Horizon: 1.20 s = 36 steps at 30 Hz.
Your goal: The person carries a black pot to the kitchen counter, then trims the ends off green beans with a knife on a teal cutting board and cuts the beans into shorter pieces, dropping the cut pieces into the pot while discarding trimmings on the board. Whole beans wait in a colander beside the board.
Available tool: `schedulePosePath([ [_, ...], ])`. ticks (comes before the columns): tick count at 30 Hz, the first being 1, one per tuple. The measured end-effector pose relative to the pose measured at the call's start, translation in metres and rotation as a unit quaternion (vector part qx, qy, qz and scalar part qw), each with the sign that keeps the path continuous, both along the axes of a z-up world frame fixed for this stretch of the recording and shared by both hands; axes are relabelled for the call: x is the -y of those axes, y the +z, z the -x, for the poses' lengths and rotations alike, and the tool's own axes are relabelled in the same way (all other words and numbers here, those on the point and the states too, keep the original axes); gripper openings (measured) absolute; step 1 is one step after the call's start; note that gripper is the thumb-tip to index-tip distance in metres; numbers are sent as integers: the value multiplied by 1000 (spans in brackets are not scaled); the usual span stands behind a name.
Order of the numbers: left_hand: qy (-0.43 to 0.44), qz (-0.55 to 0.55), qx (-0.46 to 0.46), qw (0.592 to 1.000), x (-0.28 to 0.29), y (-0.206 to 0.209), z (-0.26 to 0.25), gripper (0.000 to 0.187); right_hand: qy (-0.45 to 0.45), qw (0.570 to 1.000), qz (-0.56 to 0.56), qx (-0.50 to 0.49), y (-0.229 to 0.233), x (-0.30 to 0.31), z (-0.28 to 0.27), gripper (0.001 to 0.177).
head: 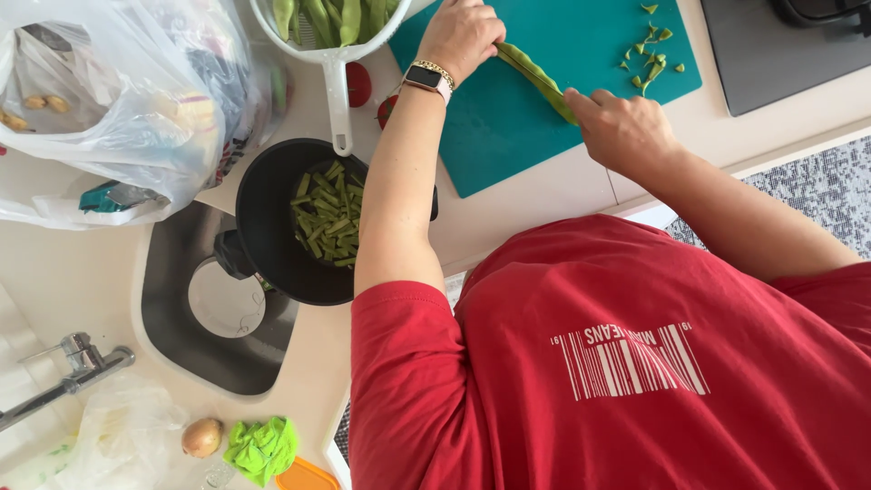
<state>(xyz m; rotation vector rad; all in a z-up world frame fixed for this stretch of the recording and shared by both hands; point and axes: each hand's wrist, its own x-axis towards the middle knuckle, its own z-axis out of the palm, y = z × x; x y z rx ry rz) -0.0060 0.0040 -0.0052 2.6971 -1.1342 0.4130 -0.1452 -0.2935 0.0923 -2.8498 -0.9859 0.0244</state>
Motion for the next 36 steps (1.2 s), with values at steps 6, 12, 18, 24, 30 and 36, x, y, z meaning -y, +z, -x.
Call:
schedulePosePath([
  [6,0,-2,2,1000,3,11,3,16,-25,999,23,-37,4,14,24,41],
  [12,-126,13,24,992,56,37,29,24,-42,998,13,-37,3,14,29,41],
  [18,-161,-53,-64,984,82,21,42,12,-59,996,24,-55,4,20,35,42],
  [24,-162,-68,-17,984,80,19,43,15,-54,997,1,-58,5,43,60,37],
  [30,-157,-81,-8,984,76,19,50,20,-62,994,-31,-83,21,75,87,41],
  [36,-57,25,-37,997,73,4,56,27,-77,989,-44,-119,39,101,78,34],
])
